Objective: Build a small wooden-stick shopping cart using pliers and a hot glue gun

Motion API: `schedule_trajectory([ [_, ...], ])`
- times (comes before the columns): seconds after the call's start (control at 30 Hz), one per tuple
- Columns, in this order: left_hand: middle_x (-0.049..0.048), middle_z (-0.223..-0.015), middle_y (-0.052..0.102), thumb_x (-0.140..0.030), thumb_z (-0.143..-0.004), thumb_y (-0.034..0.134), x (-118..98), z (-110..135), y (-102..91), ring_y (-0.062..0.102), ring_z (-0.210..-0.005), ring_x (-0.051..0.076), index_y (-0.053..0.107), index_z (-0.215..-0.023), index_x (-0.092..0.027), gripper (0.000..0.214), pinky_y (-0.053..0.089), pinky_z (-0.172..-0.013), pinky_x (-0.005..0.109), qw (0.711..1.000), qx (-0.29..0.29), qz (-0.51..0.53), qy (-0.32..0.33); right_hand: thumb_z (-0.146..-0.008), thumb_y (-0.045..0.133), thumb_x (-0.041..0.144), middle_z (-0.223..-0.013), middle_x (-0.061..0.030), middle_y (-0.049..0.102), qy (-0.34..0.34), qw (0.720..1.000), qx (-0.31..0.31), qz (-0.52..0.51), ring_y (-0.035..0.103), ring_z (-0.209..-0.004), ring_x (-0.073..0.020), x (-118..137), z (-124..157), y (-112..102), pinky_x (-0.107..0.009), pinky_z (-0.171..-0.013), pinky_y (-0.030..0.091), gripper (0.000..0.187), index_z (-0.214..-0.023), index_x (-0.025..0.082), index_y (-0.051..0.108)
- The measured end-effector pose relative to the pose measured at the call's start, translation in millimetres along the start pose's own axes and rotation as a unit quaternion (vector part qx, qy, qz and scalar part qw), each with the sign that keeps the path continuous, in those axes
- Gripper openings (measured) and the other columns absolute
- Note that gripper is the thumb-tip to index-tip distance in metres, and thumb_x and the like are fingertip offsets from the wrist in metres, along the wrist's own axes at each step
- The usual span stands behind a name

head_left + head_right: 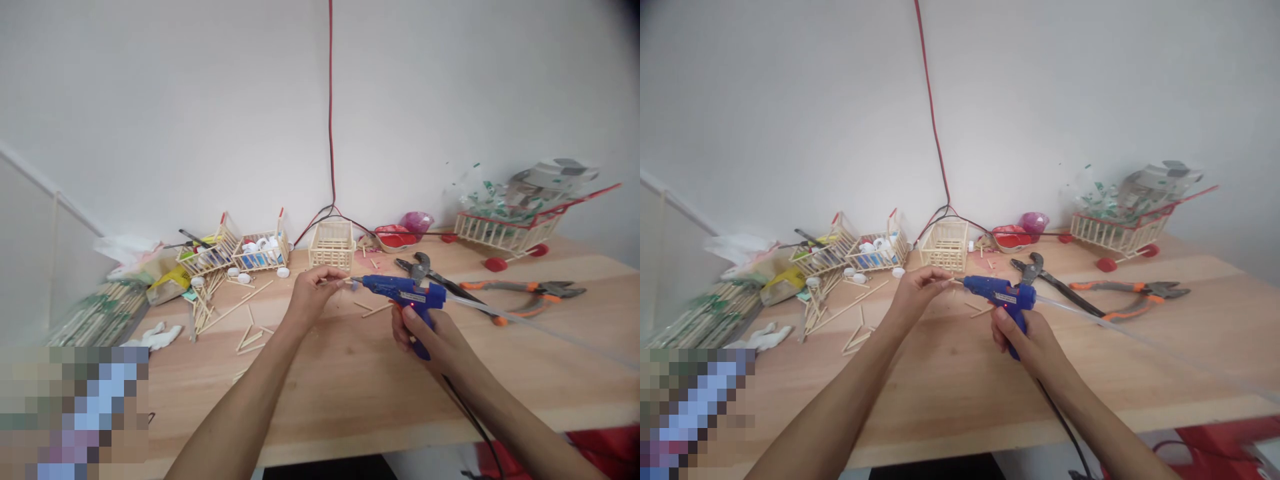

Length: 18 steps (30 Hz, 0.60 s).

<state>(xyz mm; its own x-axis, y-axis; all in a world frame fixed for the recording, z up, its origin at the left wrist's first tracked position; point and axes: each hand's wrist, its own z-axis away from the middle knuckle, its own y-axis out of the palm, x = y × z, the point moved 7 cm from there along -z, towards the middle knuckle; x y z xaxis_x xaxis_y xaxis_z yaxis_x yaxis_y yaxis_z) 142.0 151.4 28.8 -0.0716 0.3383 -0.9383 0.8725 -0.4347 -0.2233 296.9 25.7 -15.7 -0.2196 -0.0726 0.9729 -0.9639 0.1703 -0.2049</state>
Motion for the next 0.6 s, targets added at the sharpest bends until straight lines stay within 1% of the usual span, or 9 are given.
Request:
schedule_trajectory([
  [0.13,0.0032,-0.079,0.07,-0.023,-0.073,0.067,-3,0,-0.6,0.059,-0.074,0.014,0.073,-0.082,-0.016,0.012,0.042,-0.068,0.024,1.0,0.003,-0.016,0.015,-0.085,0.04,0.068,-0.054,-0.0021,0.051,0.013,1.0,-0.01,0.003,0.048,-0.05,-0.0136,-4,0,-1,-0.027,-0.05,0.04,0.054,-0.061,0.02,0.049],
  [0.33,0.0033,-0.081,0.071,-0.019,-0.074,0.065,-10,1,-1.3,0.062,-0.078,0.016,0.072,-0.08,-0.017,0.009,0.043,-0.07,0.024,0.999,0.002,-0.032,0.026,-0.085,0.04,0.068,-0.054,-0.0007,0.048,0.009,1.0,-0.008,-0.017,0.047,-0.049,-0.0131,-8,-1,2,-0.027,-0.048,0.04,0.053,-0.063,0.02,0.047],
  [0.47,0.0033,-0.082,0.072,-0.016,-0.074,0.065,-13,1,-1.9,0.063,-0.079,0.016,0.072,-0.079,-0.017,0.009,0.044,-0.072,0.025,0.999,-0.005,-0.037,0.037,-0.085,0.041,0.067,-0.053,-0.0001,0.046,0.006,0.999,-0.007,-0.034,0.046,-0.049,-0.0128,-6,0,3,-0.027,-0.047,0.039,0.052,-0.063,0.021,0.046],
  [0.6,0.0033,-0.083,0.072,-0.015,-0.074,0.065,-11,1,-2.7,0.063,-0.081,0.016,0.072,-0.079,-0.017,0.009,0.045,-0.074,0.025,0.998,-0.012,-0.04,0.036,-0.084,0.043,0.068,-0.053,0.0003,0.046,0.004,0.999,-0.007,-0.04,0.045,-0.048,-0.0123,-3,0,3,-0.026,-0.046,0.039,0.052,-0.064,0.02,0.046],
])
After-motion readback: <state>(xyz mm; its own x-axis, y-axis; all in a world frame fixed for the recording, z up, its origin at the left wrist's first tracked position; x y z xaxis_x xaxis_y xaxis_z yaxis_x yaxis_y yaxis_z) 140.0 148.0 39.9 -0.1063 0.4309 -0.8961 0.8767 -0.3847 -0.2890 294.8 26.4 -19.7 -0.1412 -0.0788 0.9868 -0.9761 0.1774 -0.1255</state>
